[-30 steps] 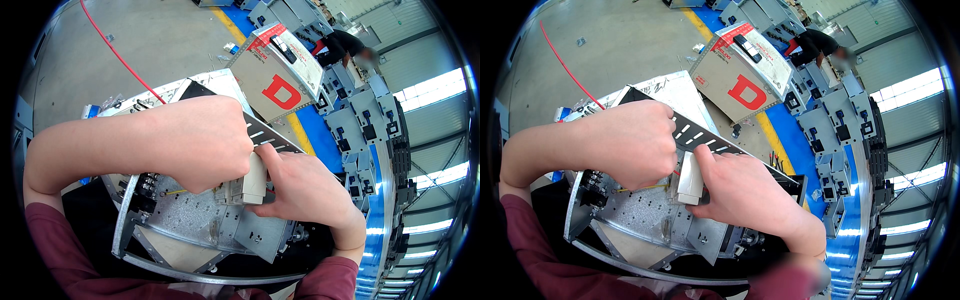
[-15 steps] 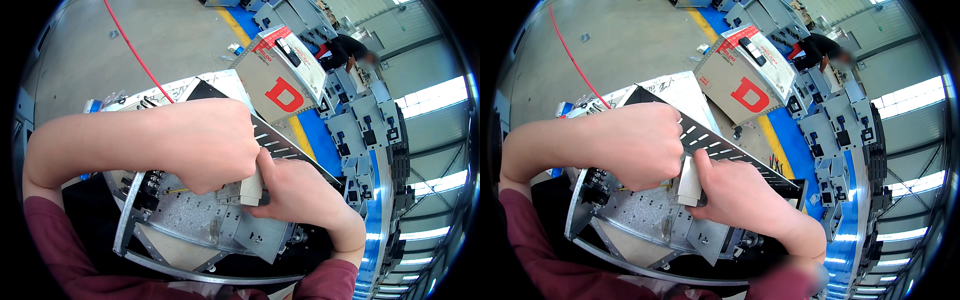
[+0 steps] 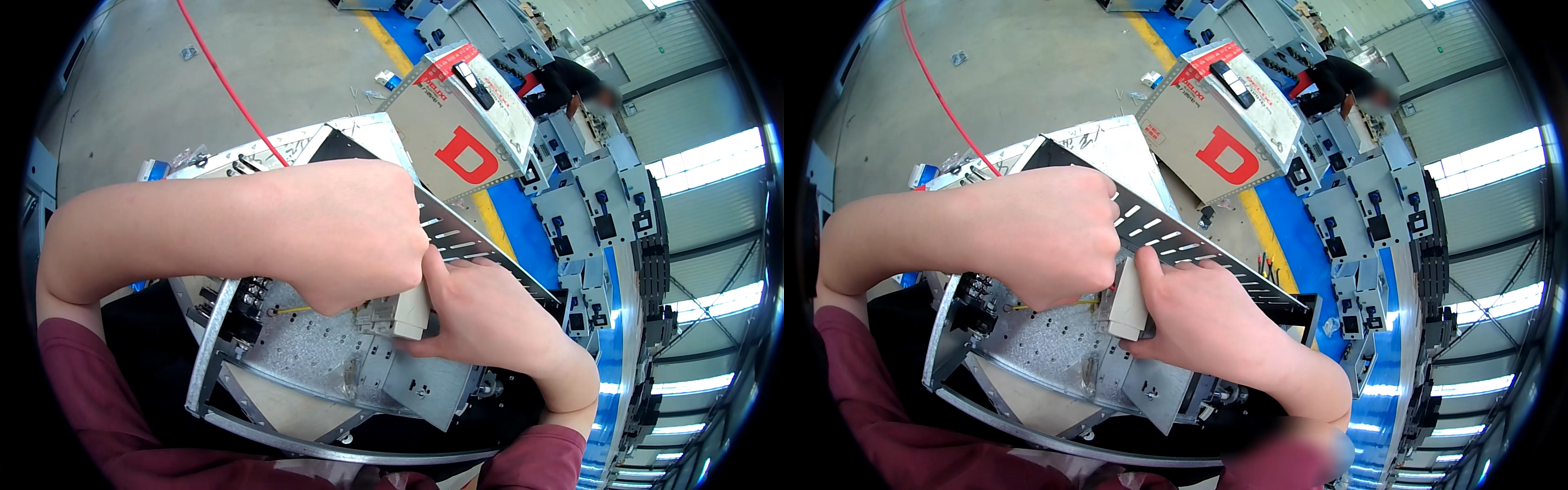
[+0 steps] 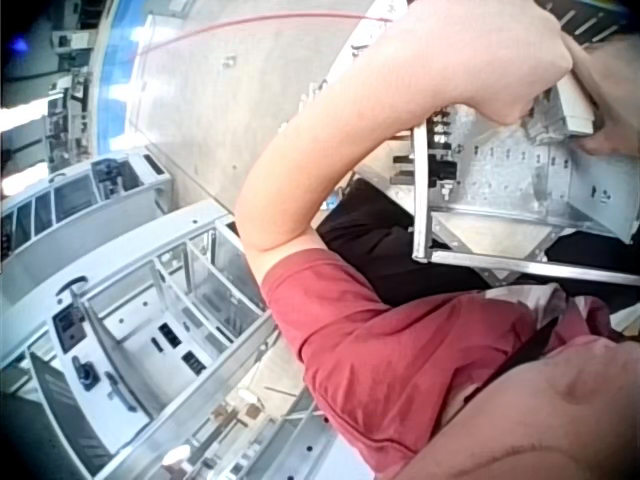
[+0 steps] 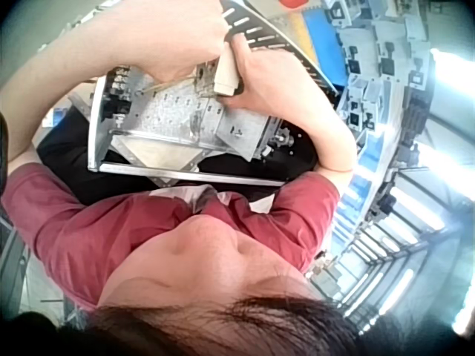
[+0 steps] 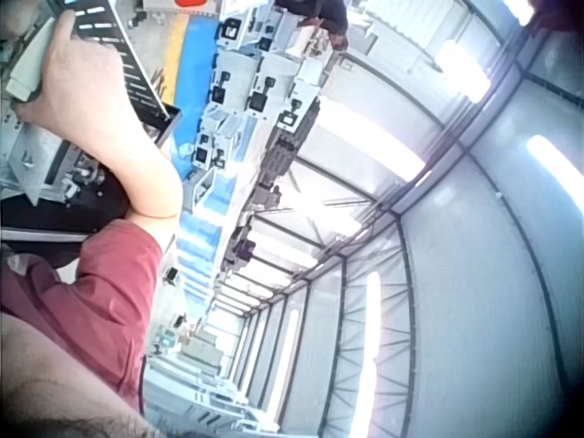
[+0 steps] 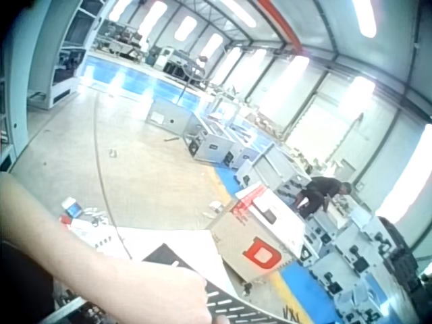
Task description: The person holds an open metal electrical enclosure and installs a small white plastic component with a red wire into a mounting slot. They repeatedly remove and reinsert the component to align it, then secure it in place. The task is performed by hand without visible tools.
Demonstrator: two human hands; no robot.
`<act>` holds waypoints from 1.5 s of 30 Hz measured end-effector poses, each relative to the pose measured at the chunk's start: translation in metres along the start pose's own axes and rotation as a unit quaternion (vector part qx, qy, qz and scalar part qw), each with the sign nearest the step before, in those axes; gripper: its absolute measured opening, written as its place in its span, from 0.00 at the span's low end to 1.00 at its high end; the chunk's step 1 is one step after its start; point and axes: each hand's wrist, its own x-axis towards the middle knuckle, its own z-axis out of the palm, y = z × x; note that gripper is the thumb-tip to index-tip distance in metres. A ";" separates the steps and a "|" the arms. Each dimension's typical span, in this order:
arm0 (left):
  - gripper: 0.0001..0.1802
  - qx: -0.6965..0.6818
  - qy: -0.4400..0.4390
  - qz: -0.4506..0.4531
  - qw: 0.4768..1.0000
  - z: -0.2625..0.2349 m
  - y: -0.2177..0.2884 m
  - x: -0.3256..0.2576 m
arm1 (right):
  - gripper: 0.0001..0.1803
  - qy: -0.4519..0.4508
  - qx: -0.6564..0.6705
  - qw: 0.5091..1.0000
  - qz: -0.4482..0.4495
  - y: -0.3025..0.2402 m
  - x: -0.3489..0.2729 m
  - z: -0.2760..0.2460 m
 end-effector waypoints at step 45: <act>0.12 0.035 0.036 -0.008 0.999 0.003 0.005 0.013 | 0.25 0.177 0.011 0.977 -0.119 0.043 -0.021 0.014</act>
